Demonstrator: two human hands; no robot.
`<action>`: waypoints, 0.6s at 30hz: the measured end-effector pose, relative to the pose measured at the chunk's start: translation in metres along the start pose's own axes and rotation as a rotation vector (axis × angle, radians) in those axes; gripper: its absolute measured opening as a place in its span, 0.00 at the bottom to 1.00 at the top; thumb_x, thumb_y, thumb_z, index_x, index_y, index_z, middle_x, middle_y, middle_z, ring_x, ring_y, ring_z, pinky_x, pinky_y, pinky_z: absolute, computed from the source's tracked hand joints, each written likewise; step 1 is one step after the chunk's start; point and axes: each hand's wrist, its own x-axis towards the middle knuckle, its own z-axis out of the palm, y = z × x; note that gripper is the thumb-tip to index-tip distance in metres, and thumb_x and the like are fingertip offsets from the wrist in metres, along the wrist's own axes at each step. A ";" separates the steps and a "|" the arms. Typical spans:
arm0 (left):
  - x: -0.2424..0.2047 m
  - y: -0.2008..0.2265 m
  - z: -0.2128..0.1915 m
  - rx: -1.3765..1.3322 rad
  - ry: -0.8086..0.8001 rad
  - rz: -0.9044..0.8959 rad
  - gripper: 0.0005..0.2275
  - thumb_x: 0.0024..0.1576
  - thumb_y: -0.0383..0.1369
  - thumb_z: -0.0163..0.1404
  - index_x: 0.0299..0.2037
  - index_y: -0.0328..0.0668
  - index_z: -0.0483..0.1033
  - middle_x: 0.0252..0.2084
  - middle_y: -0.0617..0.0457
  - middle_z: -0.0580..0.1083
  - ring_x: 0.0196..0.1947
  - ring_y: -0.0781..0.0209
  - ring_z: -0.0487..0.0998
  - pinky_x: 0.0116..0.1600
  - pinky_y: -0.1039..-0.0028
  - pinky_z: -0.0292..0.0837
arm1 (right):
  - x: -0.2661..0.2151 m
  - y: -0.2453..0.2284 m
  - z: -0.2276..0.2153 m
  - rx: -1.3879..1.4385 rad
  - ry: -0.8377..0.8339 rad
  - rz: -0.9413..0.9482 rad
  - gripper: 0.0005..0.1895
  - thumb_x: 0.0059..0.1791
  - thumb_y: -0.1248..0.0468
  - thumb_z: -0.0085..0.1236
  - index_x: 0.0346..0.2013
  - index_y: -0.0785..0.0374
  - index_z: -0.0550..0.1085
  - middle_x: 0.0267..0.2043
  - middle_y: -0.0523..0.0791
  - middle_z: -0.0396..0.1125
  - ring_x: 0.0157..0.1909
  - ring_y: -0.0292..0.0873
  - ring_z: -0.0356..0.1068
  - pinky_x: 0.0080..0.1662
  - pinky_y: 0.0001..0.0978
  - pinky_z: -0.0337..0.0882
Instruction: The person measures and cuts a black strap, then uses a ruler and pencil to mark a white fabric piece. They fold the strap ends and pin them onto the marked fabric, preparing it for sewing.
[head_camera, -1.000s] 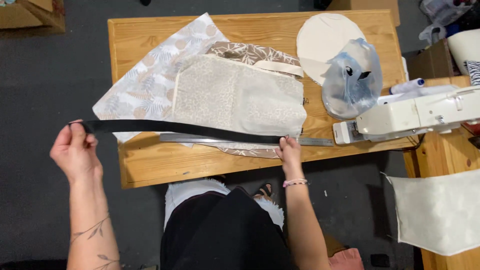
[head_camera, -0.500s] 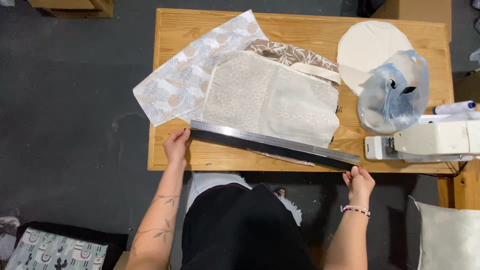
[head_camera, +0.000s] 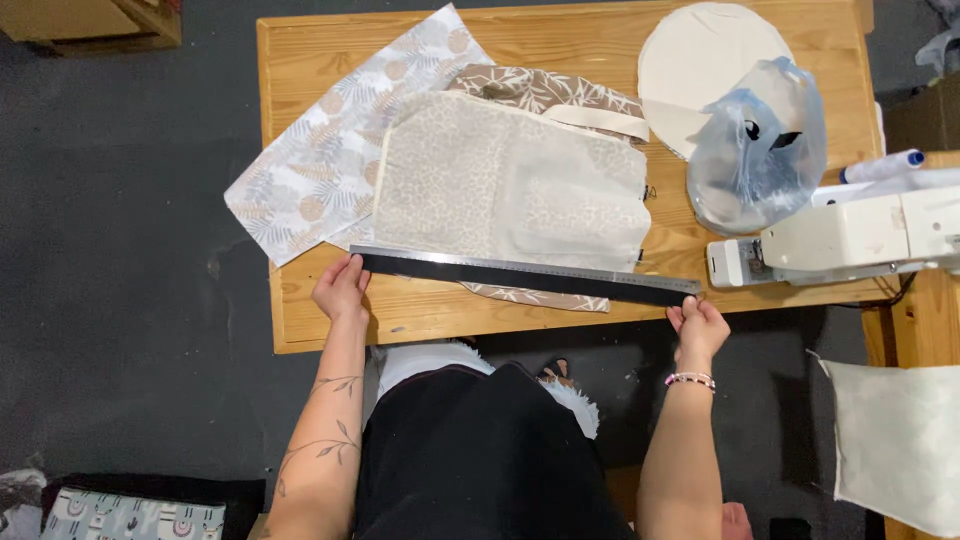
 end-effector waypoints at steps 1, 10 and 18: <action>0.000 0.000 0.001 0.004 -0.002 -0.003 0.13 0.50 0.28 0.67 0.43 0.43 0.78 0.36 0.53 0.75 0.37 0.63 0.81 0.49 0.68 0.83 | 0.005 0.009 -0.002 -0.001 0.005 0.002 0.14 0.54 0.65 0.58 0.52 0.68 0.70 0.38 0.49 0.66 0.34 0.44 0.76 0.44 0.43 0.84; 0.032 -0.013 -0.011 0.072 0.021 0.060 0.13 0.50 0.27 0.67 0.43 0.41 0.79 0.37 0.49 0.77 0.34 0.59 0.82 0.43 0.69 0.85 | -0.015 0.002 0.012 0.012 0.090 -0.040 0.23 0.51 0.67 0.64 0.55 0.77 0.67 0.45 0.62 0.67 0.39 0.51 0.76 0.46 0.48 0.81; 0.070 -0.023 -0.035 0.176 0.036 0.027 0.14 0.54 0.32 0.67 0.47 0.48 0.78 0.38 0.54 0.77 0.36 0.57 0.86 0.45 0.68 0.91 | -0.016 0.003 0.025 0.017 0.136 0.025 0.23 0.45 0.68 0.71 0.50 0.74 0.73 0.41 0.61 0.73 0.36 0.56 0.78 0.41 0.45 0.83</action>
